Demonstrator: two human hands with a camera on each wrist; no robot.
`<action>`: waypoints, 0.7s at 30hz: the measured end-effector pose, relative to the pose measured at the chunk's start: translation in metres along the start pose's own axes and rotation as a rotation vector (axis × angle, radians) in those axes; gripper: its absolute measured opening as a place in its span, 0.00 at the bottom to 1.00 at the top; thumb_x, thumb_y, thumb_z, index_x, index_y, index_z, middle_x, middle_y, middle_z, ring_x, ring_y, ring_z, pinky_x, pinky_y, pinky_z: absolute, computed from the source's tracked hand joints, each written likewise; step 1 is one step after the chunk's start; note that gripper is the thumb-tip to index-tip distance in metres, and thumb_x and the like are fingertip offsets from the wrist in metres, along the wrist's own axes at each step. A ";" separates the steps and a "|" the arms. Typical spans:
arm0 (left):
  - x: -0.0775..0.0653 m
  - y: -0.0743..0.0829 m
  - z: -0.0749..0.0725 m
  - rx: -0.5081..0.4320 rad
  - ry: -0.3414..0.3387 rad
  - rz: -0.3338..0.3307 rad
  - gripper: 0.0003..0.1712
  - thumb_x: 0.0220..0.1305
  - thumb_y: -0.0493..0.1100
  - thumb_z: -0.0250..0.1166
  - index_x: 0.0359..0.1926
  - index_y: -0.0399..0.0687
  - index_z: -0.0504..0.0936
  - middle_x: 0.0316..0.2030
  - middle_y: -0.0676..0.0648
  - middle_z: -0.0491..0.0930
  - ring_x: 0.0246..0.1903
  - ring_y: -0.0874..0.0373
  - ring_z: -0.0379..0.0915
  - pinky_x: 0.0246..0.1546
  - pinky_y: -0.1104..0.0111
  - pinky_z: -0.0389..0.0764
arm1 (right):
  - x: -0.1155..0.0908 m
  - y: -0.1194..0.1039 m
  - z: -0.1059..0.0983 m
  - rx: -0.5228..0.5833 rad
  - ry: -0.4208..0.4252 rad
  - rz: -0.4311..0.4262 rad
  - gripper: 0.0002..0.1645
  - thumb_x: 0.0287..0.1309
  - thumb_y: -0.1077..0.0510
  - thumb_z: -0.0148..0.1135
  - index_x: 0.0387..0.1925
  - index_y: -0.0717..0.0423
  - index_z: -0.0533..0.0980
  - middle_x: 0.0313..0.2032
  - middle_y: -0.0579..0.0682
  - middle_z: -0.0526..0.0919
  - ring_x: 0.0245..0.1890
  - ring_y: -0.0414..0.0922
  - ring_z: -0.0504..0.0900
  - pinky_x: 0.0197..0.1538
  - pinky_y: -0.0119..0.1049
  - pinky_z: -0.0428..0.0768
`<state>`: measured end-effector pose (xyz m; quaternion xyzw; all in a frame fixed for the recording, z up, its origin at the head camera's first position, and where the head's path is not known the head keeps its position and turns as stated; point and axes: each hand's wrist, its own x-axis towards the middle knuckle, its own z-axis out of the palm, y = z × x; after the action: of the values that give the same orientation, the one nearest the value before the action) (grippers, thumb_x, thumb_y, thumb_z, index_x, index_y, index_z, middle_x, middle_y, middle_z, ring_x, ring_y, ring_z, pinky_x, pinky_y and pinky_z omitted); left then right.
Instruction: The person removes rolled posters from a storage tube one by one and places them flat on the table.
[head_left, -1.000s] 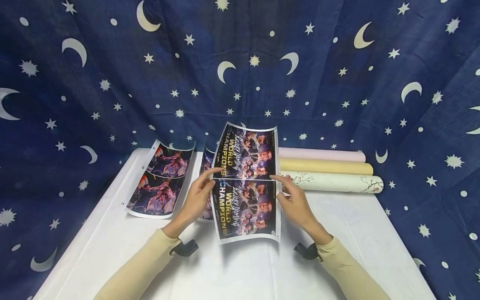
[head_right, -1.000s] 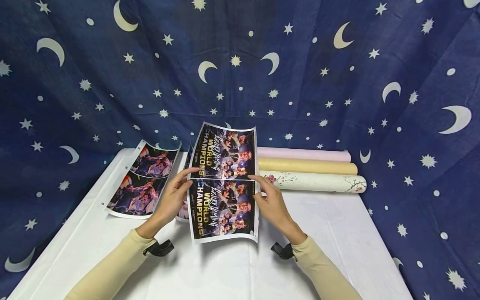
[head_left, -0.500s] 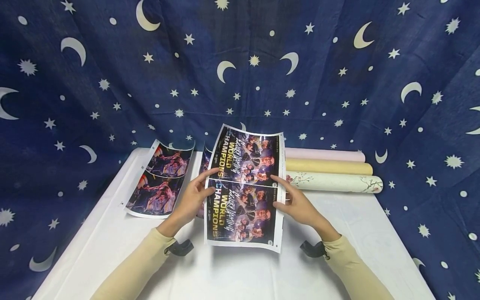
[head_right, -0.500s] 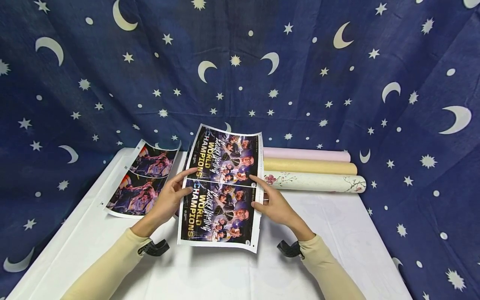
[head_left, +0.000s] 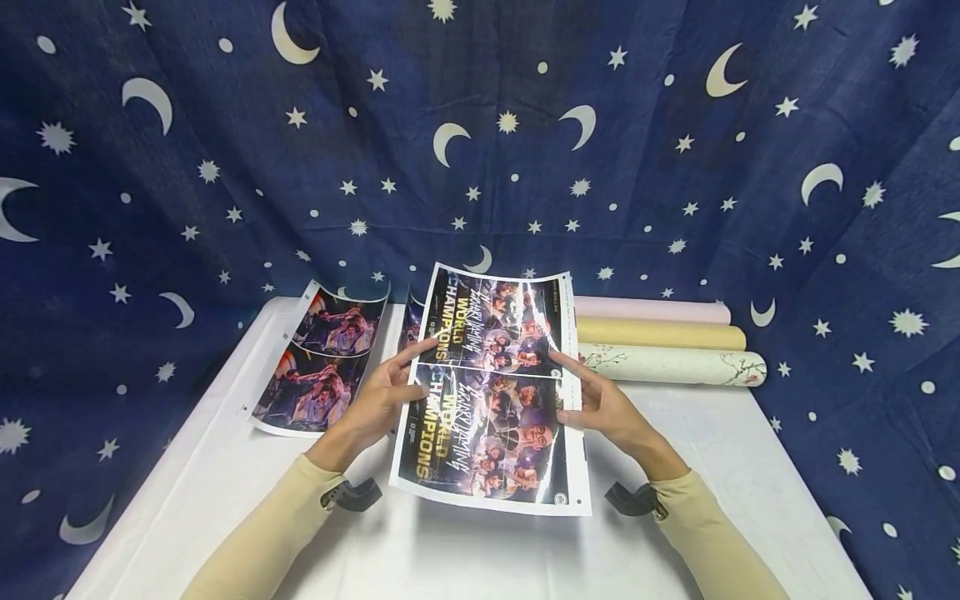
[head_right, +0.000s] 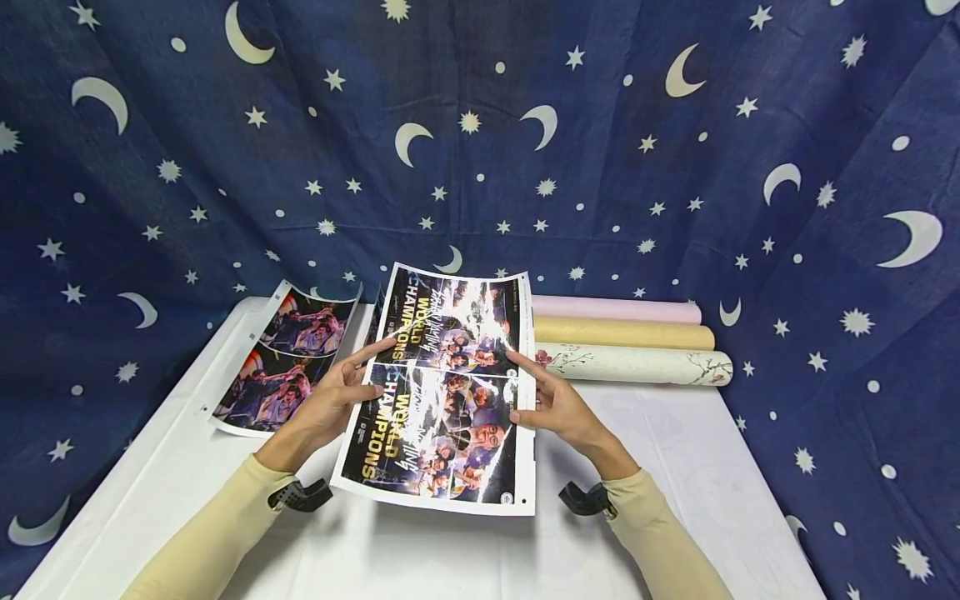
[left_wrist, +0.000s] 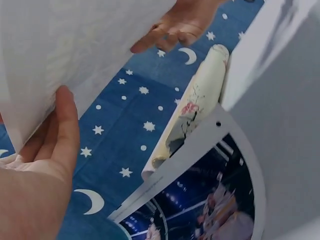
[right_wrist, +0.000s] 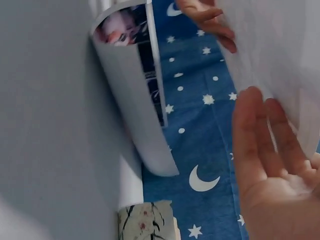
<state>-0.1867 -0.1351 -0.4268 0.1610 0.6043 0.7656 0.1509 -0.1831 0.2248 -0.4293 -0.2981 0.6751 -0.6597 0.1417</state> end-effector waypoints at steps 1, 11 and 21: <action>0.000 0.000 0.000 -0.035 -0.011 -0.015 0.48 0.54 0.24 0.54 0.76 0.50 0.54 0.75 0.46 0.50 0.68 0.54 0.57 0.74 0.50 0.50 | -0.001 -0.001 -0.001 0.077 -0.023 -0.006 0.55 0.54 0.74 0.62 0.77 0.56 0.45 0.74 0.59 0.56 0.37 0.30 0.82 0.41 0.26 0.82; -0.002 0.001 0.002 -0.162 -0.002 -0.073 0.49 0.57 0.26 0.55 0.77 0.60 0.52 0.76 0.51 0.46 0.72 0.52 0.49 0.75 0.52 0.47 | -0.002 -0.004 0.000 0.322 -0.097 -0.045 0.61 0.52 0.78 0.53 0.78 0.45 0.36 0.67 0.48 0.71 0.63 0.46 0.76 0.62 0.42 0.77; -0.003 0.012 0.008 -0.259 0.114 0.057 0.47 0.63 0.23 0.50 0.78 0.55 0.45 0.54 0.51 0.80 0.47 0.60 0.81 0.43 0.68 0.83 | -0.002 -0.003 0.003 0.203 0.132 -0.064 0.46 0.70 0.61 0.49 0.78 0.39 0.36 0.74 0.65 0.51 0.66 0.39 0.71 0.64 0.33 0.73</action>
<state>-0.1808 -0.1316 -0.4139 0.1135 0.5032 0.8491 0.1138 -0.1794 0.2235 -0.4267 -0.2597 0.6029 -0.7470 0.1053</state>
